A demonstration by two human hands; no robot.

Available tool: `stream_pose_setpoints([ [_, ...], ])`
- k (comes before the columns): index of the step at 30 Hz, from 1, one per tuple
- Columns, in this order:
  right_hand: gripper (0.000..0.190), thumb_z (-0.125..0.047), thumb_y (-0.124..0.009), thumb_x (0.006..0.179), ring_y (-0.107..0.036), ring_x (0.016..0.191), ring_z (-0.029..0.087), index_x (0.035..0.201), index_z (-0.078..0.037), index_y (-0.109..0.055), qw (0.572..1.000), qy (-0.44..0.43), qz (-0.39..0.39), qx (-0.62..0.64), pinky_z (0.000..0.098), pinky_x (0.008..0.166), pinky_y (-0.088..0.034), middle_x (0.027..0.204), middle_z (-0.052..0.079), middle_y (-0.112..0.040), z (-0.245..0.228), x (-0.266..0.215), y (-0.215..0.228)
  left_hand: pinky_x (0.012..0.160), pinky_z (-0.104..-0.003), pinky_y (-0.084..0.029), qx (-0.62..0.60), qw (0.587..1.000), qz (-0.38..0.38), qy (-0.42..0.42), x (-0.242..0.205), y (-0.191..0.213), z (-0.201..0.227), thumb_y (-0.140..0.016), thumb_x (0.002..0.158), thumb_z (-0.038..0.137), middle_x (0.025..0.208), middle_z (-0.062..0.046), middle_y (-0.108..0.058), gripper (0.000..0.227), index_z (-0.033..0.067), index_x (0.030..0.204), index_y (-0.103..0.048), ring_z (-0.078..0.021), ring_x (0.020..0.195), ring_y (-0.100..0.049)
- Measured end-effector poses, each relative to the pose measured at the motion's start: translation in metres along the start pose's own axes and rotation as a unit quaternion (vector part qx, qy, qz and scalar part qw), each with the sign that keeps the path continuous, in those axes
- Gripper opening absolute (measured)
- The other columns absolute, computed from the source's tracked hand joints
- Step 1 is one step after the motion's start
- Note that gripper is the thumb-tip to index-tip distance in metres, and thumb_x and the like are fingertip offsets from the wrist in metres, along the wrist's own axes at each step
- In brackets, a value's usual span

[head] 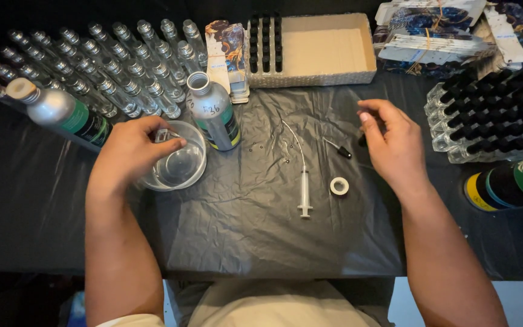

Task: The person assembles fragrance bottles by inserting plastic tubes into small glass vials, using a syringe to draw liquid from a larger aluminum container, and organizing the components on a work surface.

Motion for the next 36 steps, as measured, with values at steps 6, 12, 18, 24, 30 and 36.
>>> stream_pose_setpoints([
  [6,0.019,-0.002,-0.067,0.106,-0.074,0.084,0.027,0.123,-0.009,-0.075,1.0,-0.02,0.011,-0.009,0.0381,0.074,-0.057,0.099,0.014,-0.073,0.006,-0.001,0.007,0.074,-0.046,-0.053,-0.003,1.0,0.003,-0.018,-0.001,0.002,0.006,-0.085,0.077,0.037,0.083,-0.02,-0.075,0.036,0.0141,0.105,-0.08,-0.0422,0.085,-0.072],
  [12,0.019,-0.007,-0.074,0.099,-0.073,0.08,0.033,0.117,-0.011,-0.077,0.997,-0.04,-0.05,-0.043,0.0394,0.068,-0.057,0.09,0.016,-0.073,0.006,0.002,-0.008,0.07,-0.045,-0.054,-0.011,1.0,0.013,0.014,-0.007,0.011,0.0,-0.086,0.079,0.038,0.082,-0.021,-0.073,0.038,0.0148,0.108,-0.079,-0.041,0.08,-0.072],
  [18,0.029,-0.034,-0.068,0.096,-0.068,0.085,0.024,0.119,-0.017,-0.073,0.968,-0.119,-0.165,-0.149,0.0429,0.073,-0.049,0.109,0.006,-0.074,0.01,-0.004,-0.027,0.059,-0.027,-0.048,-0.231,0.966,0.085,0.076,-0.033,0.027,-0.009,-0.086,0.089,0.02,0.079,-0.004,-0.064,0.023,0.0091,0.099,-0.068,-0.0138,0.061,-0.061],
  [24,0.034,-0.041,-0.066,0.094,-0.068,0.108,0.028,0.121,-0.02,-0.07,0.941,-0.136,-0.228,-0.21,0.0481,0.08,-0.051,0.12,0.0,-0.073,0.016,-0.011,-0.037,0.063,-0.025,-0.046,-0.233,0.969,0.051,0.068,-0.034,0.01,-0.015,-0.085,0.089,0.015,0.076,-0.005,-0.066,0.024,0.0101,0.095,-0.062,-0.0122,0.067,-0.068],
  [30,0.033,-0.038,-0.067,0.094,-0.068,0.106,0.027,0.12,-0.018,-0.07,0.943,-0.129,-0.232,-0.202,0.0474,0.079,-0.052,0.117,0.001,-0.074,0.009,-0.012,-0.037,0.076,-0.029,-0.046,-0.128,0.986,0.073,0.079,-0.037,0.016,-0.005,-0.081,0.084,0.021,0.093,-0.002,-0.072,0.021,0.0136,0.1,-0.069,-0.0107,0.087,-0.062],
  [36,0.038,-0.039,-0.068,0.092,-0.066,0.113,0.03,0.125,-0.021,-0.066,0.918,-0.157,-0.271,-0.241,0.0511,0.082,-0.054,0.13,-0.001,-0.069,0.021,-0.015,-0.043,0.091,-0.027,-0.056,-0.285,0.952,0.112,0.017,-0.051,0.03,0.006,-0.074,0.092,0.007,0.1,-0.007,-0.072,0.046,0.0048,0.137,-0.064,-0.0109,0.092,-0.068],
])
Point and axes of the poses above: each hand's wrist, its own x-axis towards the middle knuckle, its own y-axis out of the back of the hand, z = x × y, the point moved 9 cm from there along x, towards the middle knuckle
